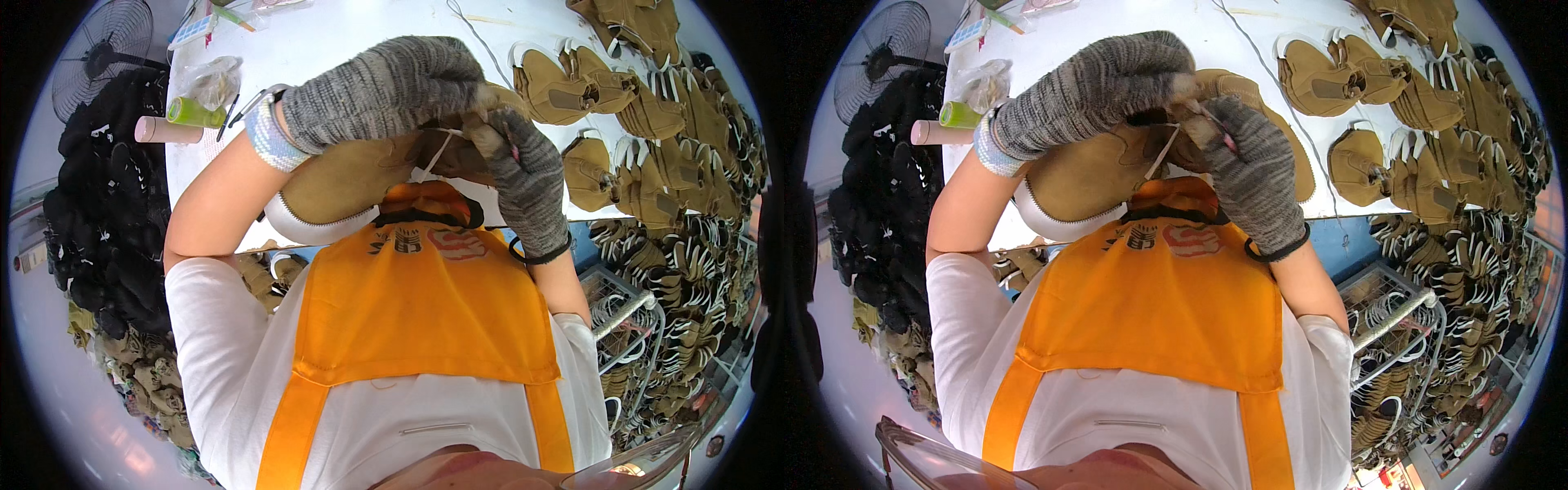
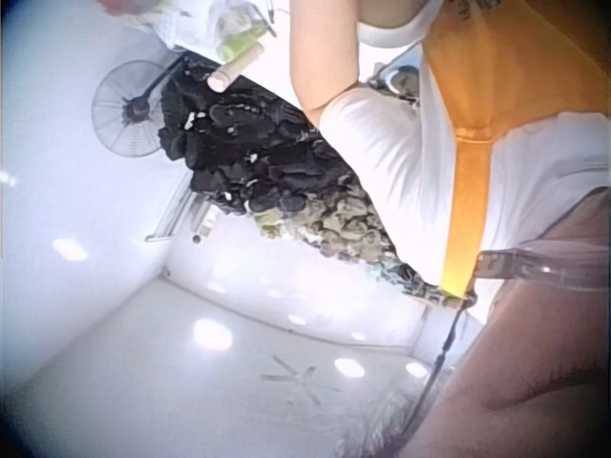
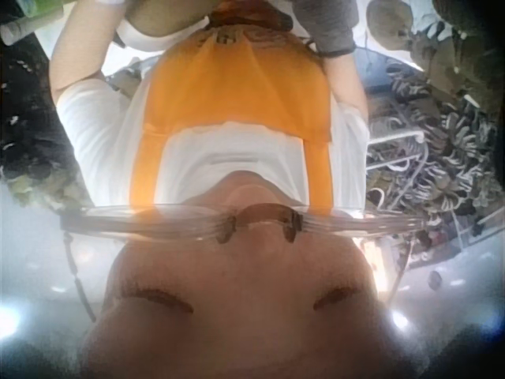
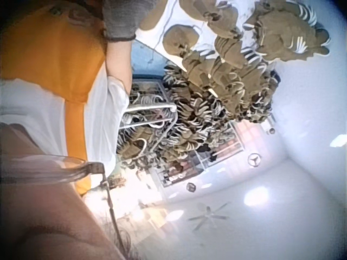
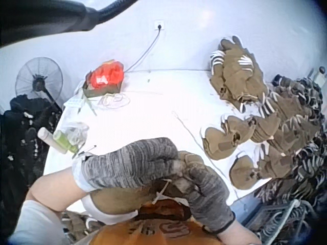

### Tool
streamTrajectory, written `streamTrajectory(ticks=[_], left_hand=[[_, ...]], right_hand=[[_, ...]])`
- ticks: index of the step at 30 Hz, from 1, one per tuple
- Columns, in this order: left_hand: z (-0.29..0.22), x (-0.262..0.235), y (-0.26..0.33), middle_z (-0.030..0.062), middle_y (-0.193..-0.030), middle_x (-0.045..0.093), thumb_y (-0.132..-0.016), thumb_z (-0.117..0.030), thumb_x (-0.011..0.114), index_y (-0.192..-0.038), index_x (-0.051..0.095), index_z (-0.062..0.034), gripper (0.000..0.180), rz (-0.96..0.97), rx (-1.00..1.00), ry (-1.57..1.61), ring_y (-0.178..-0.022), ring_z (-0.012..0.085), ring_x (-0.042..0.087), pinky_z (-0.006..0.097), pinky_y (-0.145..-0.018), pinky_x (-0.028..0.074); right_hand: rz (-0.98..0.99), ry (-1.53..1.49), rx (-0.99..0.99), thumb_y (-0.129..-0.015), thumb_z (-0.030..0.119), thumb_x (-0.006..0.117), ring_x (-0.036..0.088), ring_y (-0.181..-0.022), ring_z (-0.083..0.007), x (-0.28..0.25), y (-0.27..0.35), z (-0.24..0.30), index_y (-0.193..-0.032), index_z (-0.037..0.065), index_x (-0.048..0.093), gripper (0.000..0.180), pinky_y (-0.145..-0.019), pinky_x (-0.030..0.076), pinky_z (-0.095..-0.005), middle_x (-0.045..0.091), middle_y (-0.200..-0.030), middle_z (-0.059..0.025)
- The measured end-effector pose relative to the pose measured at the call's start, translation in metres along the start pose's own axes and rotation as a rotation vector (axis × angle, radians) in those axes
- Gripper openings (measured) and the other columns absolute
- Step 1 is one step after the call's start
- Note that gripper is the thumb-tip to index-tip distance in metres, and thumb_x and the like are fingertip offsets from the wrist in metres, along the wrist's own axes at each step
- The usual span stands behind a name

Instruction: The person picks up shoe uppers, uses a tool to trim threads or material from them, and bundles them together with a cord.

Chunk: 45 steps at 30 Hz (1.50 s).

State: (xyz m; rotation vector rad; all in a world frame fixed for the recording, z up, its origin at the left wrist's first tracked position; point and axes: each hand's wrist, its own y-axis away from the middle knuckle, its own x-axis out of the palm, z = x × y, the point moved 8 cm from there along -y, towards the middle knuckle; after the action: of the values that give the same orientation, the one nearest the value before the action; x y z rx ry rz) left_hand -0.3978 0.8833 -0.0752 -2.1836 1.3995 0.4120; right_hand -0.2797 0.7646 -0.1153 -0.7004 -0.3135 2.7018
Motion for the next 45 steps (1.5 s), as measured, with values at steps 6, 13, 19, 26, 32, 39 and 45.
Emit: streamTrajectory(ticks=[6,13,19,26,32,39,45], left_hand=[[0.016,0.032,0.003,0.0108,-0.094,0.06,-0.083,-0.014,0.069,-0.101,0.07,-0.0059,0.019,0.342,-0.128,-0.273,-0.088,0.026,0.061,0.035,-0.083,0.05],[0.017,0.054,0.014,0.0138,-0.088,0.058,-0.081,-0.023,0.069,-0.1,0.073,-0.0067,0.026,0.41,-0.124,-0.215,-0.087,0.0301,0.058,0.039,-0.083,0.048],[0.015,0.051,0.012,0.0133,-0.083,0.061,-0.08,-0.023,0.07,-0.091,0.069,-0.0007,0.025,0.186,0.054,-0.218,-0.082,0.0317,0.059,0.039,-0.079,0.05],[0.022,0.07,0.023,0.0124,-0.092,0.062,-0.083,-0.02,0.067,-0.107,0.064,-0.0036,0.03,0.117,0.153,-0.396,-0.089,0.0299,0.059,0.038,-0.083,0.049],[0.025,0.063,0.033,0.0122,-0.122,0.057,-0.088,-0.014,0.06,-0.122,0.061,-0.0084,0.034,0.309,-0.025,-0.457,-0.112,0.024,0.054,0.033,-0.1,0.042],[0.005,0.053,0.042,0.0116,-0.105,0.063,-0.088,-0.017,0.062,-0.115,0.062,-0.0063,0.029,0.068,0.084,-0.423,-0.096,0.0249,0.059,0.034,-0.087,0.048],[0.02,0.057,0.029,0.0116,-0.094,0.064,-0.087,-0.02,0.063,-0.112,0.061,-0.0045,0.029,0.242,-0.038,-0.47,-0.088,0.0265,0.061,0.035,-0.08,0.049]], right_hand=[[0.085,-0.389,0.488,-0.09,0.029,0.062,0.053,-0.066,-0.0088,-0.006,0.022,-0.027,-0.098,0.001,0.064,0.029,-0.062,0.044,-0.0216,0.06,-0.081,-0.002],[0.101,-0.197,0.297,-0.085,0.023,0.068,0.05,-0.059,-0.0087,-0.007,0.026,-0.015,-0.1,0.001,0.067,0.027,-0.055,0.039,-0.0232,0.059,-0.073,-0.0017],[0.125,-0.146,0.146,-0.082,0.021,0.07,0.057,-0.069,-0.0187,-0.011,0.033,-0.015,-0.102,0.0,0.066,0.029,-0.065,0.046,-0.0306,0.064,-0.083,-0.0071],[0.178,0.098,-0.012,-0.075,0.017,0.067,0.063,-0.079,-0.0321,-0.008,0.026,-0.001,-0.089,0.005,0.068,0.019,-0.075,0.051,-0.0398,0.065,-0.083,-0.0134],[0.257,0.407,-0.336,-0.064,0.017,0.072,0.064,-0.071,-0.0334,0.004,0.028,0.033,-0.072,0.005,0.067,0.014,-0.067,0.053,-0.0404,0.064,-0.074,-0.0125],[0.415,0.57,-0.506,-0.061,0.022,0.071,0.065,-0.072,-0.0301,0.015,0.031,0.045,-0.069,0.008,0.068,0.017,-0.069,0.053,-0.0392,0.064,-0.073,-0.0109],[0.539,0.76,-0.342,-0.061,0.028,0.071,0.064,-0.081,-0.0287,0.003,0.032,0.031,-0.081,0.009,0.071,0.028,-0.07,0.047,-0.0391,0.067,-0.087,-0.0098]])
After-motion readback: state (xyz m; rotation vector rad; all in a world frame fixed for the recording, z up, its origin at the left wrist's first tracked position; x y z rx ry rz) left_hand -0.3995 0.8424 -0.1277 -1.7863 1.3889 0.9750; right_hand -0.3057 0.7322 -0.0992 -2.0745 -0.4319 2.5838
